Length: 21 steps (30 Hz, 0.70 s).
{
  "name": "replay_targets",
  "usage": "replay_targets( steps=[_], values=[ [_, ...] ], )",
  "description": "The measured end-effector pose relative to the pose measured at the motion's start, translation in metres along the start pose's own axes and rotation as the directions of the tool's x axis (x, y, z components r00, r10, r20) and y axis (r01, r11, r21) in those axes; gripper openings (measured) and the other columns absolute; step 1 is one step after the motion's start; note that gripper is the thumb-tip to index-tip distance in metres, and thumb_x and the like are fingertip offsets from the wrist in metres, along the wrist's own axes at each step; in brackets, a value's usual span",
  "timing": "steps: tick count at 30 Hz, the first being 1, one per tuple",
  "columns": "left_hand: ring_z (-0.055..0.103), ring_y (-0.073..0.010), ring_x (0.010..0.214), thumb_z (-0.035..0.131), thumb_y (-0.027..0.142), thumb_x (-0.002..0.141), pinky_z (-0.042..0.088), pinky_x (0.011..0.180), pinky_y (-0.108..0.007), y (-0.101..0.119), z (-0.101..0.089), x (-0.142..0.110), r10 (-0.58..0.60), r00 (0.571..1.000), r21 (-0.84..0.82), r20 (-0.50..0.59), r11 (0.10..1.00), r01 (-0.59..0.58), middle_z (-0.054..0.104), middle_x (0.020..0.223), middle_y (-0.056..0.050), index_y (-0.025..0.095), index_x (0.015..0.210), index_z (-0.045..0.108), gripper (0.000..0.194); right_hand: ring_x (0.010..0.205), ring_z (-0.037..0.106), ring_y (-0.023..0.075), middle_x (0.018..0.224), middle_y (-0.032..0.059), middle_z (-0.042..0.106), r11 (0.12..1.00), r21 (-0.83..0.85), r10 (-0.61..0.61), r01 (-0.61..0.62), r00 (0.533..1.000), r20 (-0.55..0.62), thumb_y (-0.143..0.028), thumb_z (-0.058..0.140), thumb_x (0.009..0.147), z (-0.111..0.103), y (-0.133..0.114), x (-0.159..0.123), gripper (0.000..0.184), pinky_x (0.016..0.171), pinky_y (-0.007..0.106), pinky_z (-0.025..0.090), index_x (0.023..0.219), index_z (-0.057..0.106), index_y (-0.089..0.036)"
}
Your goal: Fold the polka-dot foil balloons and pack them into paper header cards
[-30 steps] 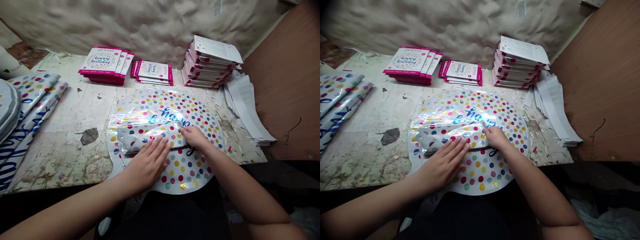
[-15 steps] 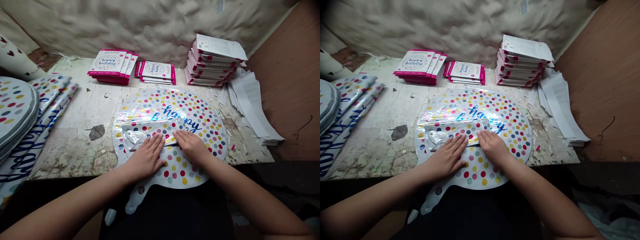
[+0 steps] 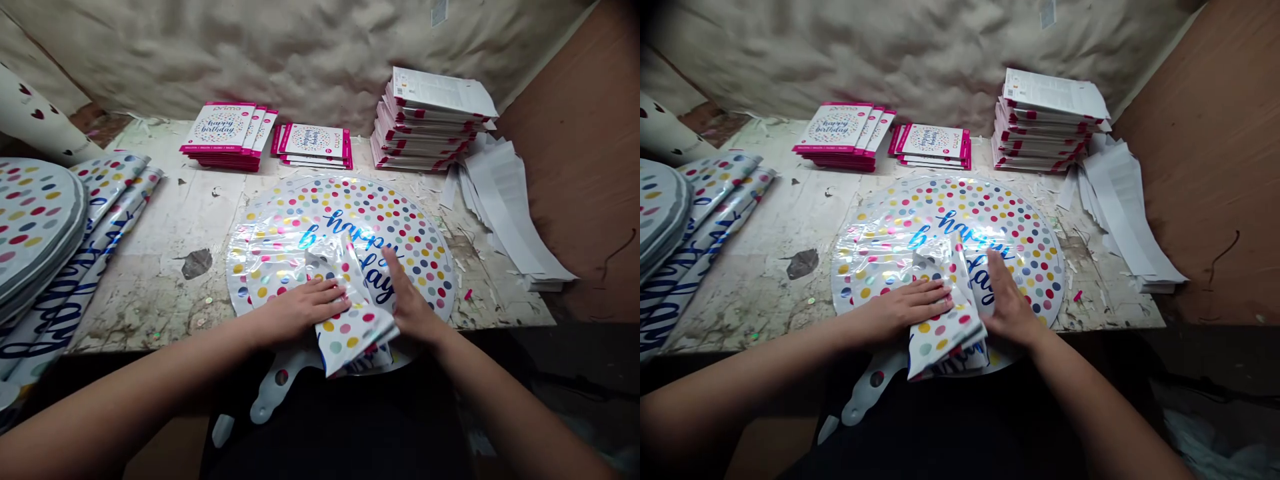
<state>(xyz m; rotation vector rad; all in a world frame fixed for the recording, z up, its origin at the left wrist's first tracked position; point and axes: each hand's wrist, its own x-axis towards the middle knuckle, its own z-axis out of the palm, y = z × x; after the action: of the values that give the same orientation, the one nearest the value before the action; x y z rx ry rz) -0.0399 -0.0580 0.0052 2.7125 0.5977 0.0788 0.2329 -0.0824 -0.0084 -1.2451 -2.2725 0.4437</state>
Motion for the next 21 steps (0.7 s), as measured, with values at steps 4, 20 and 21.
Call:
replay_targets(
  steps=[4, 20, 21],
  values=[
    [0.023, -0.0232, 0.137, 0.041, 0.015, 0.088, 0.024, 0.111, -0.045, -0.002, 0.002, 0.002, 0.088, 0.993, 0.013, 0.074, 0.996, -0.089, 0.033, 0.146, -0.005, 0.026, 0.139, 0.035, 0.052, 0.136, 0.026, 0.0248, 0.140, 0.0081, 0.043, 0.873, -0.112, -0.447, 0.475, 0.870, 0.207, -0.015, 0.050, 0.088, 0.001, -0.013, 0.010, 0.058, 0.109, 0.053, 0.024, 0.141, 0.029, -0.024],
    [0.050, -0.0122, 0.039, 0.045, 0.043, 0.084, 0.038, 0.036, -0.022, -0.005, -0.036, 0.024, -0.718, 0.595, -0.561, 0.360, 0.343, 0.753, 0.062, 0.062, 0.000, 0.019, 0.073, 0.049, 0.027, 0.033, 0.039, 0.0071, 0.047, -0.0065, 0.044, 0.500, 0.290, 0.679, -0.816, 0.577, 0.454, -0.034, 0.044, 0.087, -0.002, -0.019, 0.063, 0.023, 0.033, 0.019, 0.034, 0.070, 0.049, -0.019],
    [0.051, -0.0128, 0.039, 0.044, 0.043, 0.084, 0.038, 0.036, -0.023, -0.007, -0.037, 0.026, -0.714, 0.590, -0.549, 0.377, 0.341, 0.764, 0.063, 0.064, 0.000, 0.020, 0.076, 0.048, 0.025, 0.031, 0.037, 0.0070, 0.045, -0.0069, 0.042, 0.489, 0.272, 0.692, -0.829, 0.558, 0.458, -0.033, 0.043, 0.088, 0.000, -0.018, 0.067, 0.023, 0.031, 0.018, 0.031, 0.069, 0.048, -0.020]
  ],
)
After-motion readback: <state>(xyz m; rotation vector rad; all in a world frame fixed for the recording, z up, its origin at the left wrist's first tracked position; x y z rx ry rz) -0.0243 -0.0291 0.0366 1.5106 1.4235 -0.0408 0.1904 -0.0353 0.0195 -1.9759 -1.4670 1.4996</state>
